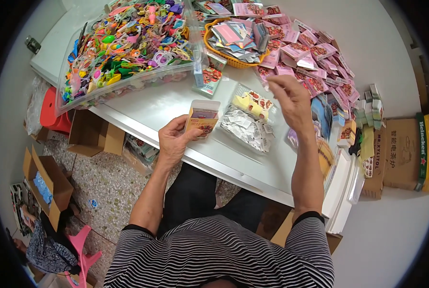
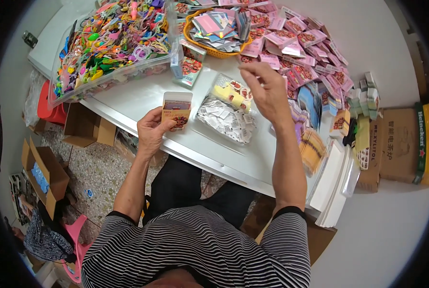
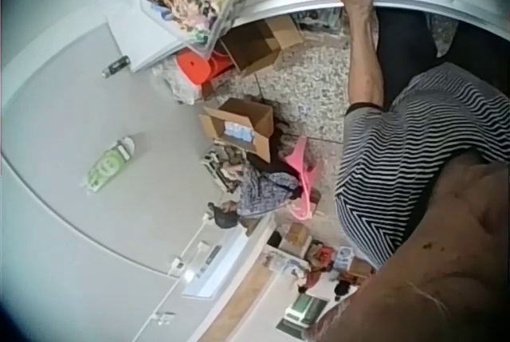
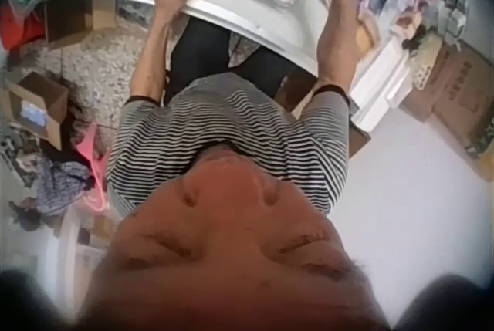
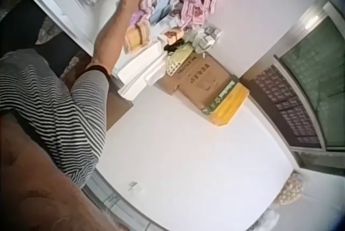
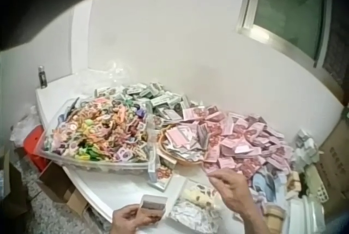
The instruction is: Sorting, folding paper inserts, and packing small packets into boxes.
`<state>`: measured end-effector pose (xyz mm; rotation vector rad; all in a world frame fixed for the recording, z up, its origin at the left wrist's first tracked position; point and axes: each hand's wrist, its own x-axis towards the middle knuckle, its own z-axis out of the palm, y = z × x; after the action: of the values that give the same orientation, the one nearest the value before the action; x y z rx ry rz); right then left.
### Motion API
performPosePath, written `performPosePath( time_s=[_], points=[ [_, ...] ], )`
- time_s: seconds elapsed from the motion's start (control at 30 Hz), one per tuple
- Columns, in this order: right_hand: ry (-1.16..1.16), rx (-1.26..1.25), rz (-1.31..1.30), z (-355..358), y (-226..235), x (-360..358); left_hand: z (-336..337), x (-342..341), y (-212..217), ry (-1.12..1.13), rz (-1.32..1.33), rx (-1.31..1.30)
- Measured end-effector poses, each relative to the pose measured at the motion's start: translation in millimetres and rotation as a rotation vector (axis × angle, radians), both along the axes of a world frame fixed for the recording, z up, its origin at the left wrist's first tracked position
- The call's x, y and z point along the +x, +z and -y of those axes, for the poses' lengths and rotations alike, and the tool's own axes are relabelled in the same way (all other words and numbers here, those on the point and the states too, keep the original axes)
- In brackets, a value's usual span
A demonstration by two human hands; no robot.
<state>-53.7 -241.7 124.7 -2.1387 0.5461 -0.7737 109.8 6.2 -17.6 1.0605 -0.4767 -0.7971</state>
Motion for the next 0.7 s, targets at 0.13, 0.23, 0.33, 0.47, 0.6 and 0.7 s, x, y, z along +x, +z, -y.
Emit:
performPosePath(
  time_s=[0.13,0.23,0.33,0.47,0.6,0.7],
  points=[
    [0.015,-0.205,-0.432,21,-30,-15,1,1,1,-0.006,-0.001,0.043],
    [0.024,-0.457,-0.645,24,-46,-15,2,0,-1,-0.004,0.021,0.017],
    [0.114,-0.442,-0.634,26,-64,-4,1,-1,1,-0.027,0.032,0.048],
    [0.063,-0.529,-0.726,34,-82,1,3,-2,1,-0.037,0.016,0.059],
    [-0.038,-0.540,-0.804,36,-84,2,3,-2,-1,-0.036,0.019,0.044],
    [-0.136,-0.545,-0.433,36,-86,-2,2,-1,1,-0.040,0.017,0.053]
  ],
)
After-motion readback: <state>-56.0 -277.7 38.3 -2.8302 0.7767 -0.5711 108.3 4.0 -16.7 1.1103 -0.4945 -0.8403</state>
